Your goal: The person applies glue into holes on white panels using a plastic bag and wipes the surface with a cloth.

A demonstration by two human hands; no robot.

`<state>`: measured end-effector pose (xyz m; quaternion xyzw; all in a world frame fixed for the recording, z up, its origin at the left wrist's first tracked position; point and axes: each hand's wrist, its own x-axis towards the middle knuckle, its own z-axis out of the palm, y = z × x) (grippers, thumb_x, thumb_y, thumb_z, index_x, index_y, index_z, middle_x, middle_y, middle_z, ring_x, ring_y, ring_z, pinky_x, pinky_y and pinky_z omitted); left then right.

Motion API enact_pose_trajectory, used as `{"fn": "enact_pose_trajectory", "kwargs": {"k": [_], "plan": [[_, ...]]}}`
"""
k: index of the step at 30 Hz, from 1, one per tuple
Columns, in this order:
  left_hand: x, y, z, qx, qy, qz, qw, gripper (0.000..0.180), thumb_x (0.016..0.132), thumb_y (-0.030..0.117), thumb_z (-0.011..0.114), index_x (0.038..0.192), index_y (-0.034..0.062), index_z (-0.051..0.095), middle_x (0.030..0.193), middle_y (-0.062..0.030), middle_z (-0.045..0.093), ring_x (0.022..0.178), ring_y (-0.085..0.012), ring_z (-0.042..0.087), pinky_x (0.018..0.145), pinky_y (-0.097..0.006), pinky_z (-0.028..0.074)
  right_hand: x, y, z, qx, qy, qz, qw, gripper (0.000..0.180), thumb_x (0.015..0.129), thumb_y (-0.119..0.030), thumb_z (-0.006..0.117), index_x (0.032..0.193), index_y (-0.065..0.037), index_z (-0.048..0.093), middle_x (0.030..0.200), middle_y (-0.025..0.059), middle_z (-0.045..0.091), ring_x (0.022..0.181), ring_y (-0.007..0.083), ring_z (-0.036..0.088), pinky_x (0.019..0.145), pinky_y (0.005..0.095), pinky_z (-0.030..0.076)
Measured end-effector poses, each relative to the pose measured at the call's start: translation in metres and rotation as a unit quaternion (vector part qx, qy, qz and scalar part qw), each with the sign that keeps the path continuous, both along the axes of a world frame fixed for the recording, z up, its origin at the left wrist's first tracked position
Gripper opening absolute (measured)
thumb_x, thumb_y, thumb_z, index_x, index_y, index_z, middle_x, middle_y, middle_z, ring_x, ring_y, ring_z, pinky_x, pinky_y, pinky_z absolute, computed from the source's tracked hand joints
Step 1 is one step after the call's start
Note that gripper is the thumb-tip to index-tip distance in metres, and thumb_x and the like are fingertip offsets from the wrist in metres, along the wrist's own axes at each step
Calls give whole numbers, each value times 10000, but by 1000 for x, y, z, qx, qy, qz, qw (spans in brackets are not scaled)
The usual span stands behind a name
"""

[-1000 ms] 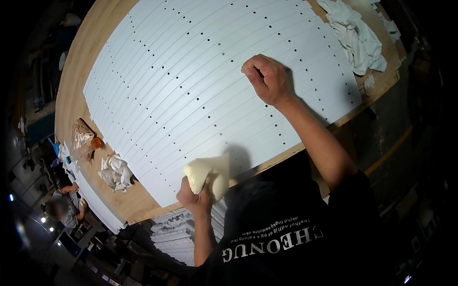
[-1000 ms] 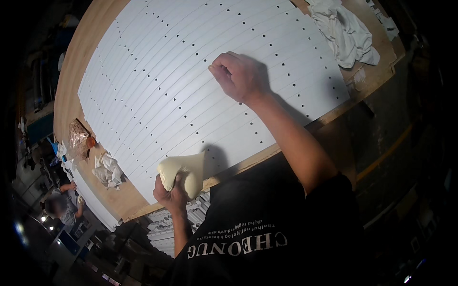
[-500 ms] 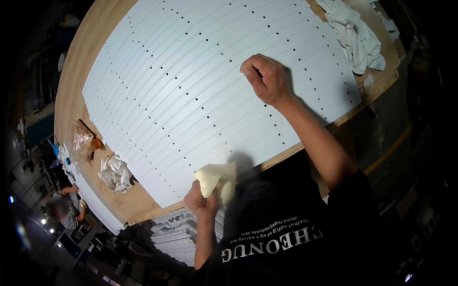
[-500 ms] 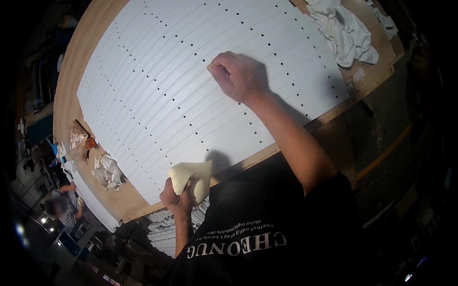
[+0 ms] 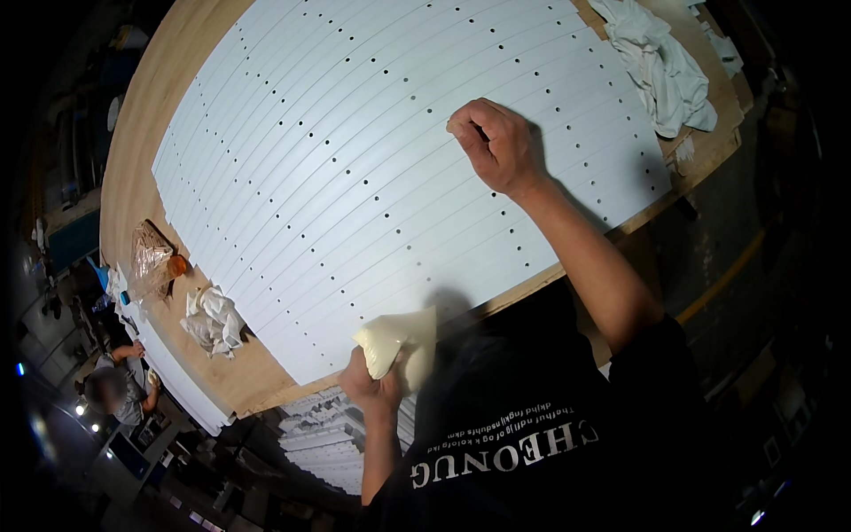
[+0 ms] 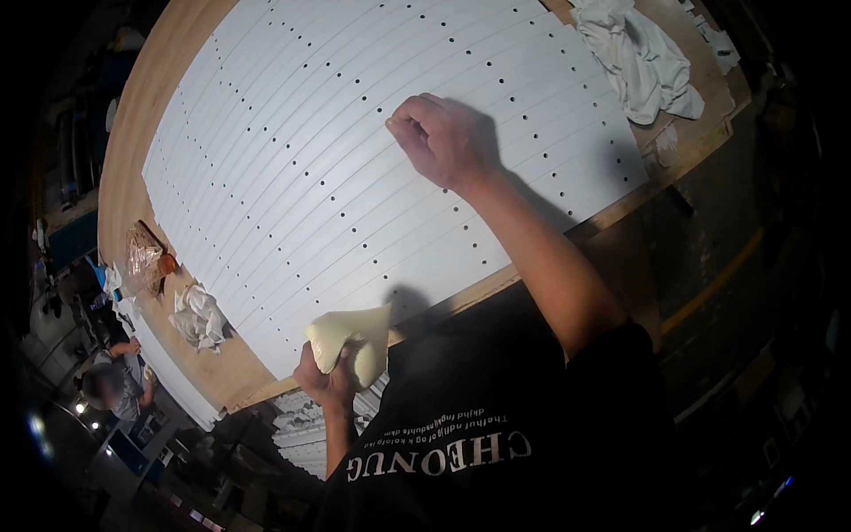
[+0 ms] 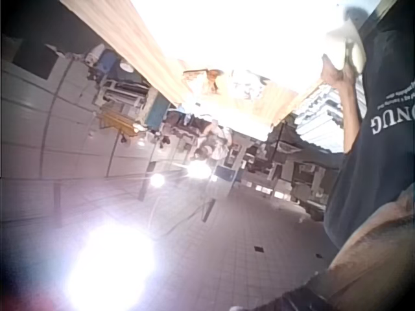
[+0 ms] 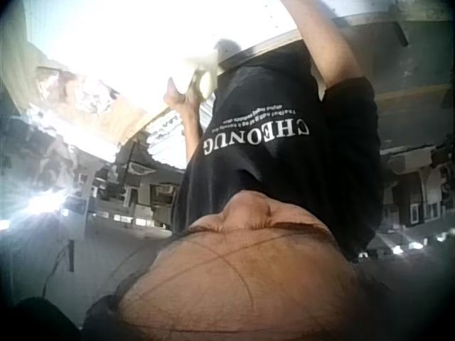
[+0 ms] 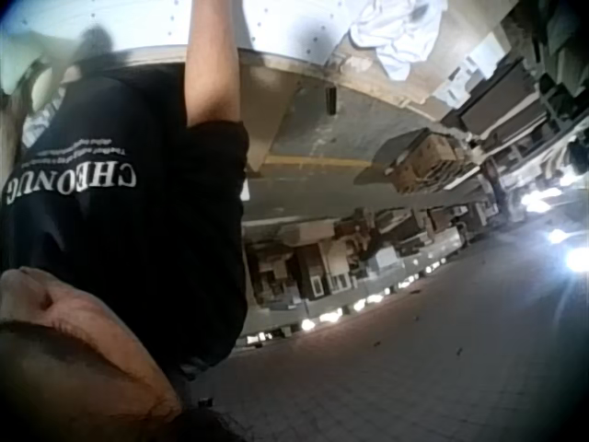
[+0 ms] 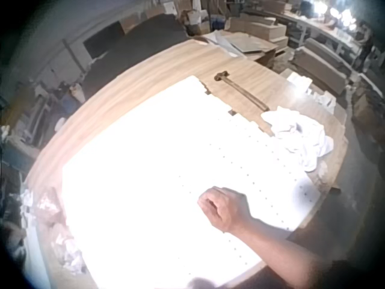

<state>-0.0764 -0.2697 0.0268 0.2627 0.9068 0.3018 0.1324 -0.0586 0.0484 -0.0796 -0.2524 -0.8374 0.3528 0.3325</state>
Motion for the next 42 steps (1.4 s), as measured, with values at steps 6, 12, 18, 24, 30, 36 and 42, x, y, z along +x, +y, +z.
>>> {"fn": "enact_pose_trajectory", "kwargs": {"k": [6,12,18,24,30,36,42], "plan": [[8,-6,1,-12,-35,-25,999,303,765,248,756,852,-10,623,715,-98,654,627,-161,633,598,-267,481,3,2,0,3,2,2,1000,156,846,-262,594,736,-153,580,659,-37,589,565,173,564,488,294,432],[1,-8,-1,-19,-37,-36,998,302,761,249,756,858,-3,622,717,-104,655,621,-185,640,599,-276,487,-3,-4,9,-3,-16,23,1000,204,894,-254,539,761,-102,566,690,2,604,608,182,580,541,282,455],[2,7,-25,-15,22,-140,990,220,702,179,765,835,44,655,771,-132,651,651,-294,636,565,-347,483,25,13,16,3,-51,-30,998,151,872,-212,573,794,-87,606,746,37,631,650,181,609,582,292,489],[-24,0,-42,-27,-75,138,987,565,770,338,706,1158,-22,506,1098,-199,559,969,-300,545,853,-386,456,13,-13,11,-119,83,14,989,120,815,-116,622,742,-63,542,713,62,535,607,204,544,543,322,443],[-13,60,-33,64,-177,56,981,814,790,511,653,1342,-12,362,1222,-240,464,1095,-334,460,939,-390,398,98,-63,62,-185,109,-93,972,182,763,39,602,910,-45,537,989,66,529,906,204,580,775,299,498],[-6,111,-29,179,-285,-72,939,764,809,496,625,1346,21,358,1149,-210,473,1002,-297,454,852,-370,389,179,-102,59,-258,111,-242,929,414,724,118,445,1091,-56,525,1133,63,512,1137,174,472,882,289,435],[6,142,-29,220,-391,-112,887,715,828,481,596,1349,55,355,1076,-181,483,909,-260,448,766,-349,380,253,-140,82,-433,85,-280,852,318,861,17,539,1176,-29,532,1205,90,556,1032,160,580,886,275,451]]}}
